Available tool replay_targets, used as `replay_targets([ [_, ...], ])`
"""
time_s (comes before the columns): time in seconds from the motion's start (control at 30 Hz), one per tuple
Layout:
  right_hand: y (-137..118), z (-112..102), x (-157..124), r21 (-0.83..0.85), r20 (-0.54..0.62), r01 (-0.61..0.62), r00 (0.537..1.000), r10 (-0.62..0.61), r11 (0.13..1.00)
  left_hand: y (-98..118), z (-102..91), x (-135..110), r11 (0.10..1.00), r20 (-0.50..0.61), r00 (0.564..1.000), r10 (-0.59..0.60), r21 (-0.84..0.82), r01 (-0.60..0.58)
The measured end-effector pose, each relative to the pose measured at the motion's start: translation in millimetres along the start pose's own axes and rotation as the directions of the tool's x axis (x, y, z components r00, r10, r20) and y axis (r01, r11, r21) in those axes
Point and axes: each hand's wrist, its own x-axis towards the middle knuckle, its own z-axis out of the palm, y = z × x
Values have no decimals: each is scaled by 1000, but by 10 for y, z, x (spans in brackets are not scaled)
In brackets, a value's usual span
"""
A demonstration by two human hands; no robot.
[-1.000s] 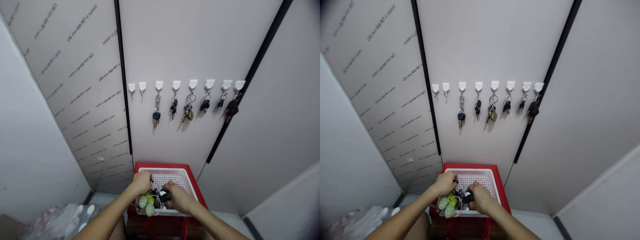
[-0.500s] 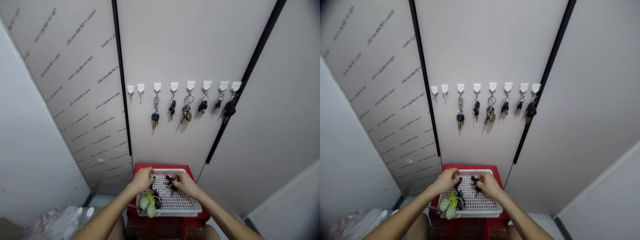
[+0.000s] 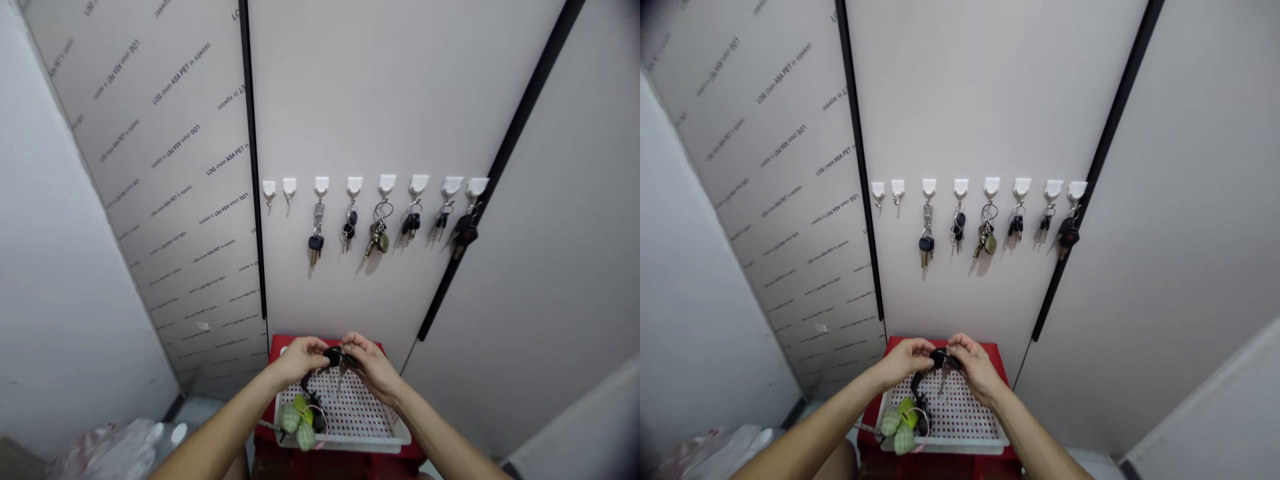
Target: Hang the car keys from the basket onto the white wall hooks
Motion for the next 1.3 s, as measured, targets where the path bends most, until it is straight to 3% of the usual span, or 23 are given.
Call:
replay_targets([
  [0.13, -40, 48, 7, 85, 17, 36, 999, -38, 996, 59, -27, -47, 996, 71, 997, -27, -78, 33],
  [0.43, -99, 116, 22, 176, -1, 16, 1000, -16, 984, 129, -27, -56, 999, 52, 998, -19, -33, 21],
  [0.6, -116, 115, 14, 114, 23, -22, 1000, 20, 993, 163, -65, -12, 986, -103, 989, 109, 139, -94],
  [0.83, -105, 215, -41, -68, 162, -47, 985, 57, 997, 484, -169, 12, 965, -241, 947, 211, 205, -162],
  [0.97, -41, 253, 43, -107, 53, -42, 997, 48, 993, 257, -101, 43, 957, -190, 967, 171, 267, -117],
  [1.03, -16, 227, 90, -250, -51, -6, 999, -7, 968, 28, -46, 26, 924, -99, 993, 68, 381, -26],
  [1.1, 15, 165, 96, -518, -59, 50, 994, -94, 854, -174, -4, -15, 864, -17, 998, -56, 500, 57],
  [1.13, 36, 123, 78, -666, 0, 80, 994, -107, 741, -245, 7, -37, 835, 7, 995, -100, 544, 80],
  [1.2, 92, 35, 6, -897, 139, 129, 990, -7, 423, -318, 7, -71, 799, 17, 992, -128, 594, 93],
  [1.27, 152, -42, -81, -986, 151, 139, 979, 140, 93, -326, -10, -82, 783, 12, 994, -113, 617, 81],
  [1.3, 176, -74, -116, -991, 121, 129, 978, 170, -33, -320, -19, -80, 779, 11, 994, -107, 623, 77],
])
